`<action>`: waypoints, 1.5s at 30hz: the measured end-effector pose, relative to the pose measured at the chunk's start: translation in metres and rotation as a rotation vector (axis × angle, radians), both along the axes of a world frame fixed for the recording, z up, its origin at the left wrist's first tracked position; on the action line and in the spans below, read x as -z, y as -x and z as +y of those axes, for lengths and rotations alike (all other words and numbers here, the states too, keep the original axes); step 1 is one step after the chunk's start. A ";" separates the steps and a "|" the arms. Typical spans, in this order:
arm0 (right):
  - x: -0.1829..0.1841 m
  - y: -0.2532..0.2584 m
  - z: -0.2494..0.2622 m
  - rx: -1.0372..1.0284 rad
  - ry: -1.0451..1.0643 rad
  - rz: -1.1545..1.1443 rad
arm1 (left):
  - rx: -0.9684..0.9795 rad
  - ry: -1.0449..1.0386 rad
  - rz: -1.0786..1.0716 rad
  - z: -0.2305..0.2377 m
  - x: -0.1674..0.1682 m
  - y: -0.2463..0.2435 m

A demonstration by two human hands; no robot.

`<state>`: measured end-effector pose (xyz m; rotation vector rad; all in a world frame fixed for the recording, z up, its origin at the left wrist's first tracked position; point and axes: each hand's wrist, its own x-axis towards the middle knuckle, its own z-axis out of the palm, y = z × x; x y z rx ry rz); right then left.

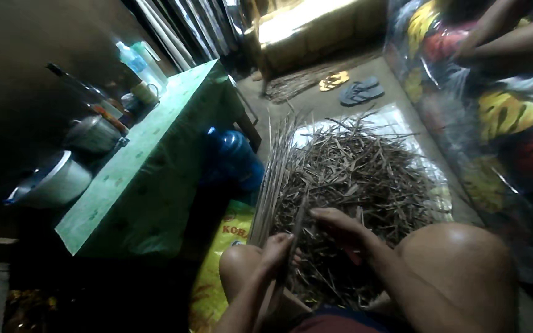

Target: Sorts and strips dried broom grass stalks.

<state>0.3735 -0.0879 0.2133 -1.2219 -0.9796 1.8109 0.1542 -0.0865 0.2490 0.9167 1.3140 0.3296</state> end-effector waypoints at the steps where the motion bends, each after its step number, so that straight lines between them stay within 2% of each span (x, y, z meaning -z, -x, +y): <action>1: 0.001 0.008 -0.001 -0.026 -0.021 -0.014 | -0.007 -0.034 0.030 0.002 0.001 -0.004; 5: 0.006 0.038 -0.007 0.113 -0.006 0.050 | 0.034 -0.199 0.114 0.002 0.002 -0.019; 8: 0.014 0.042 -0.007 0.180 -0.074 0.034 | 0.063 -0.286 0.154 0.001 0.002 -0.023; 18: 0.038 0.014 0.004 -0.061 -0.507 -0.339 | -0.004 -0.020 0.009 0.010 0.005 -0.014; 21: 0.045 0.008 0.007 -0.074 -0.467 -0.322 | 0.005 0.022 -0.008 0.009 0.005 -0.009; 25: 0.028 -0.009 0.006 -0.226 -0.308 -0.202 | 0.038 0.030 -0.019 0.004 0.004 -0.003; 27: 0.026 -0.011 0.005 -0.252 -0.321 -0.218 | 0.036 0.027 -0.014 0.003 0.006 -0.002; 33: 0.037 -0.004 0.007 -0.114 -0.546 -0.488 | 0.040 0.016 -0.019 0.003 0.004 -0.002; 38: 0.047 -0.027 0.021 0.104 -0.400 -0.583 | 0.079 0.040 -0.032 -0.007 0.004 0.005; 42: 0.053 -0.044 0.030 0.403 -0.266 -0.648 | 0.089 0.033 -0.050 -0.012 0.003 0.009; 45: 0.043 -0.047 0.028 0.394 -0.234 -0.534 | 0.081 0.044 -0.021 -0.011 -0.001 0.013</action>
